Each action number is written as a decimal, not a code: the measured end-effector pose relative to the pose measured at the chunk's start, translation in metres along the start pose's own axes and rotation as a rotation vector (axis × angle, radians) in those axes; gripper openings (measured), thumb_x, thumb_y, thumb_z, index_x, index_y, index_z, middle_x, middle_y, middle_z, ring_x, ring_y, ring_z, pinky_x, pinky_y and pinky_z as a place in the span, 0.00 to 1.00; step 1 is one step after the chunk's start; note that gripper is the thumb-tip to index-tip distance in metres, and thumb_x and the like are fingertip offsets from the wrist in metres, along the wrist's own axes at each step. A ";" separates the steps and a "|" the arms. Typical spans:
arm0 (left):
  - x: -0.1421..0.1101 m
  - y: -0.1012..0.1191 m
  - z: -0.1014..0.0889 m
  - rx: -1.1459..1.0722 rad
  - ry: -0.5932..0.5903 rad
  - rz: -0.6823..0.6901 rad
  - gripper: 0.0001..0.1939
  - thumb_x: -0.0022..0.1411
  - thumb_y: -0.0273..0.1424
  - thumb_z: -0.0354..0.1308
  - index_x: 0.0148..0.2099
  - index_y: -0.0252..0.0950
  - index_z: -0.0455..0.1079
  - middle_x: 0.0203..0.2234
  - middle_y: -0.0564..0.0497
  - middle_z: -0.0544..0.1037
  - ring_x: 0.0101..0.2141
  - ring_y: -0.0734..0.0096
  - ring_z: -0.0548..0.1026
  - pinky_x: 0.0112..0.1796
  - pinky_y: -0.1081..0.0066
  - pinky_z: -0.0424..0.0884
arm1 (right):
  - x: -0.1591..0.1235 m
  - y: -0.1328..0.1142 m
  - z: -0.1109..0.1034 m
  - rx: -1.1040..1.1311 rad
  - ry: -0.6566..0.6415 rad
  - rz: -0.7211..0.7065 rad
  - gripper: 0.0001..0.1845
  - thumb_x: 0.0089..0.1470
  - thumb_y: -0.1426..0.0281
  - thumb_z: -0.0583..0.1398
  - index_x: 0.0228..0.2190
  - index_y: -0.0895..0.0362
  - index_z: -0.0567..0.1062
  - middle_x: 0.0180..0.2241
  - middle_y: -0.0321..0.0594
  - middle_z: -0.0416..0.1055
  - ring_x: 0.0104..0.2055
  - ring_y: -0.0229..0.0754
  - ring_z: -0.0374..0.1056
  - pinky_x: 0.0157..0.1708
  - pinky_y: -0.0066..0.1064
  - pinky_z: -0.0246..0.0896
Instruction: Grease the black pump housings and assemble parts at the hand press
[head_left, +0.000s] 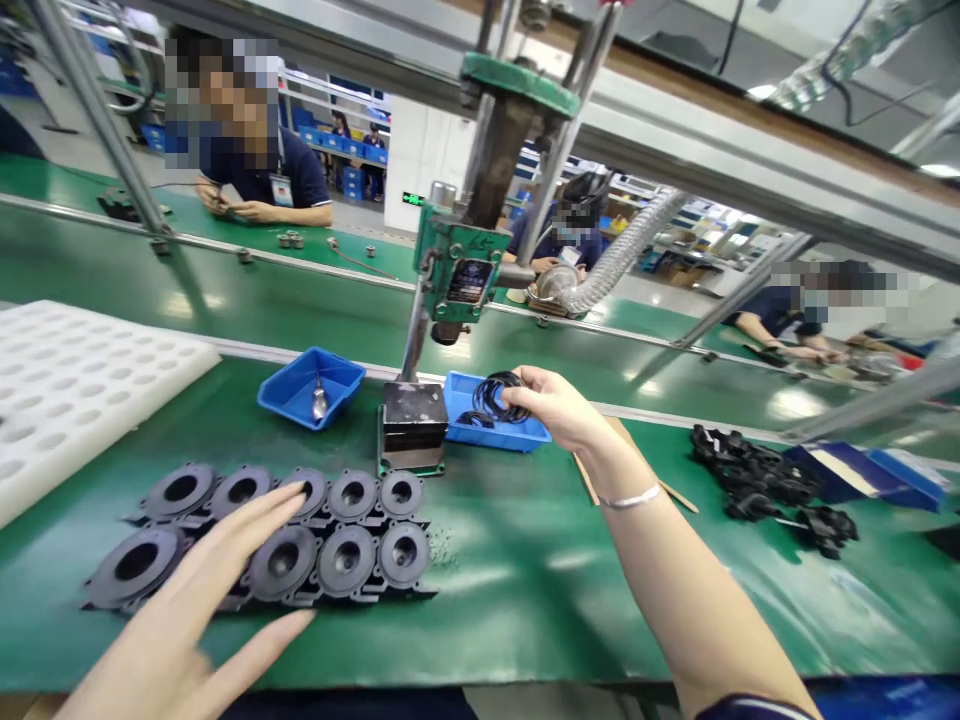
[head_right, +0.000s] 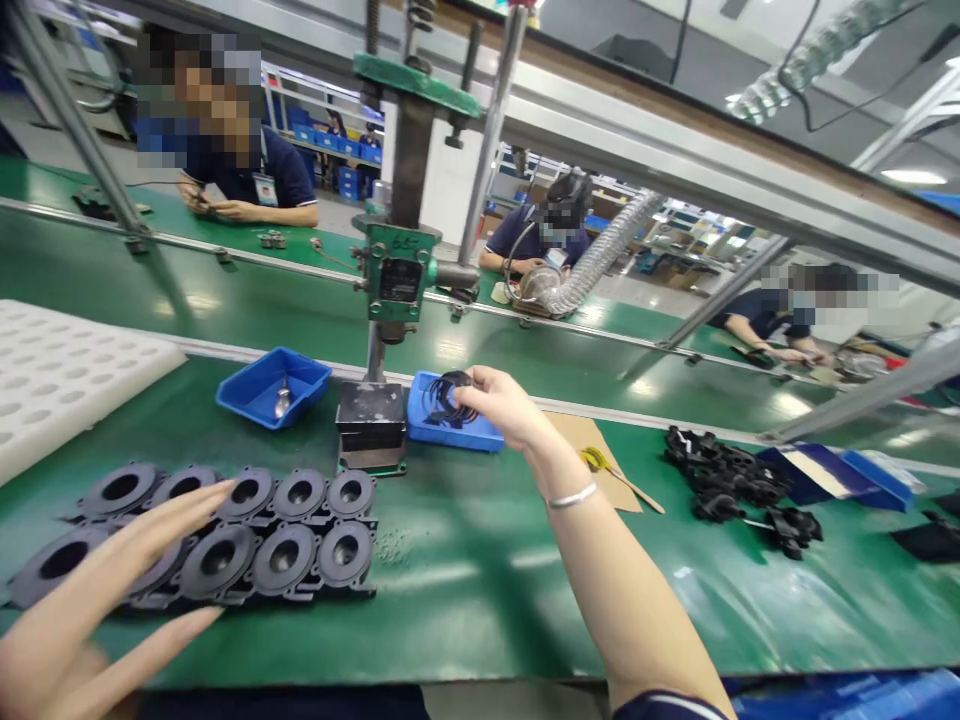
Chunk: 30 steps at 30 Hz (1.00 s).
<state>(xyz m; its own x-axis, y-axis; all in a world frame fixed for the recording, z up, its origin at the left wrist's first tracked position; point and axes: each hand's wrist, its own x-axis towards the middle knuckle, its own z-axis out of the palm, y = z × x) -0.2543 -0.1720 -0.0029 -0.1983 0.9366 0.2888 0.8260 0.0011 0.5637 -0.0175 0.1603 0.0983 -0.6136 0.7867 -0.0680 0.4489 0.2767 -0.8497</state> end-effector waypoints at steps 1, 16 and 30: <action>0.009 0.015 0.002 -0.170 0.030 -0.081 0.43 0.58 0.43 0.59 0.71 0.65 0.43 0.70 0.56 0.56 0.64 0.39 0.65 0.57 0.42 0.73 | -0.010 -0.012 0.013 0.031 -0.083 -0.057 0.08 0.52 0.69 0.62 0.30 0.60 0.69 0.27 0.34 0.69 0.29 0.32 0.63 0.31 0.24 0.58; 0.032 0.019 -0.013 -0.530 0.369 -0.292 0.20 0.58 0.19 0.52 0.51 0.39 0.70 0.44 0.51 0.79 0.43 0.67 0.78 0.46 0.68 0.73 | -0.049 -0.097 0.177 -0.171 -0.592 -0.623 0.12 0.59 0.60 0.62 0.33 0.57 0.71 0.32 0.35 0.66 0.32 0.35 0.61 0.33 0.27 0.56; 0.010 -0.040 -0.048 -0.118 0.524 -0.006 0.14 0.69 0.26 0.55 0.55 0.34 0.70 0.44 0.47 0.82 0.43 0.69 0.80 0.47 0.73 0.74 | -0.008 -0.121 0.232 0.365 -0.967 -0.062 0.17 0.55 0.59 0.67 0.31 0.61 0.73 0.25 0.34 0.70 0.27 0.31 0.64 0.31 0.25 0.62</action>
<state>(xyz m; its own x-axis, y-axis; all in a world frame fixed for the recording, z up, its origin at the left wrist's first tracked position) -0.3144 -0.1794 0.0149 -0.4647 0.6363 0.6158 0.7651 -0.0616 0.6410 -0.2176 -0.0075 0.0799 -0.9609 -0.0476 -0.2728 0.2735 -0.0093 -0.9618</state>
